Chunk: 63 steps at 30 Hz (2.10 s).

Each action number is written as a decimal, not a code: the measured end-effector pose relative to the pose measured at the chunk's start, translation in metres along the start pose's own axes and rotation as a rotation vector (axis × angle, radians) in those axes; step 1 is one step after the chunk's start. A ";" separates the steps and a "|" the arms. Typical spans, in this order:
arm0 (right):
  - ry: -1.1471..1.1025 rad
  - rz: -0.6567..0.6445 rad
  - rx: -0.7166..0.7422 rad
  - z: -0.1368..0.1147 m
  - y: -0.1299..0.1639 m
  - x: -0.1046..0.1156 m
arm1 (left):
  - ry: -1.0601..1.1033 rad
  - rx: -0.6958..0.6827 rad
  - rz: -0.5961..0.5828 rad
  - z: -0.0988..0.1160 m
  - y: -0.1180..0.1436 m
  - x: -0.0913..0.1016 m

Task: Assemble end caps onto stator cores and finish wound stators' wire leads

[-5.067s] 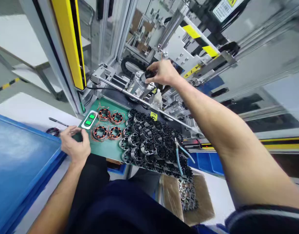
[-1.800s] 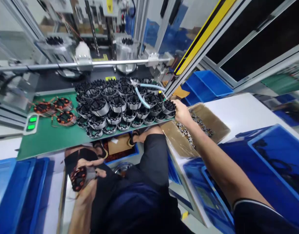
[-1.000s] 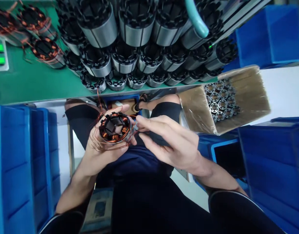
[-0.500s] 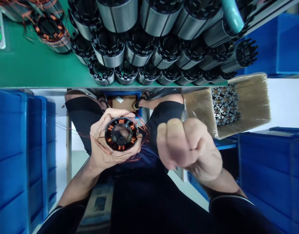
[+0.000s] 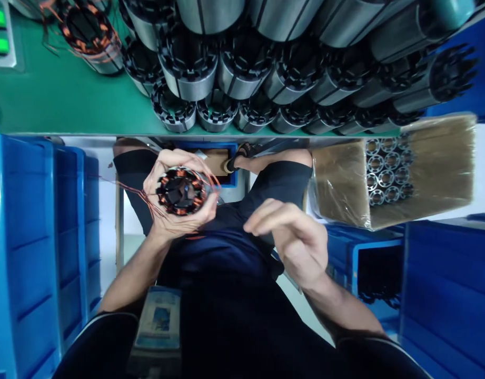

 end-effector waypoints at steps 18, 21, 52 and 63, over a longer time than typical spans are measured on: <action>-0.405 -0.002 -0.773 0.076 0.031 -0.019 | 0.547 1.003 -0.184 -0.026 0.086 -0.044; -0.358 -0.041 -0.672 0.059 0.020 -0.019 | 0.656 1.030 -0.146 -0.024 0.086 -0.056; -0.064 -0.465 -0.705 0.017 -0.018 -0.001 | -0.044 0.503 -0.685 0.014 0.083 -0.064; 0.237 -0.363 -0.362 -0.001 -0.031 0.011 | 0.051 0.212 -0.580 0.021 0.080 -0.043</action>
Point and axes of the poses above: each hand's wrist, its own y-axis away from the middle knuckle, its own x-axis out of the back of the hand, z = x × y, the point moved 10 cm from there along -y, towards the middle knuckle, and after that the axes turned 10 degrees about z, right-handed, at the moved point
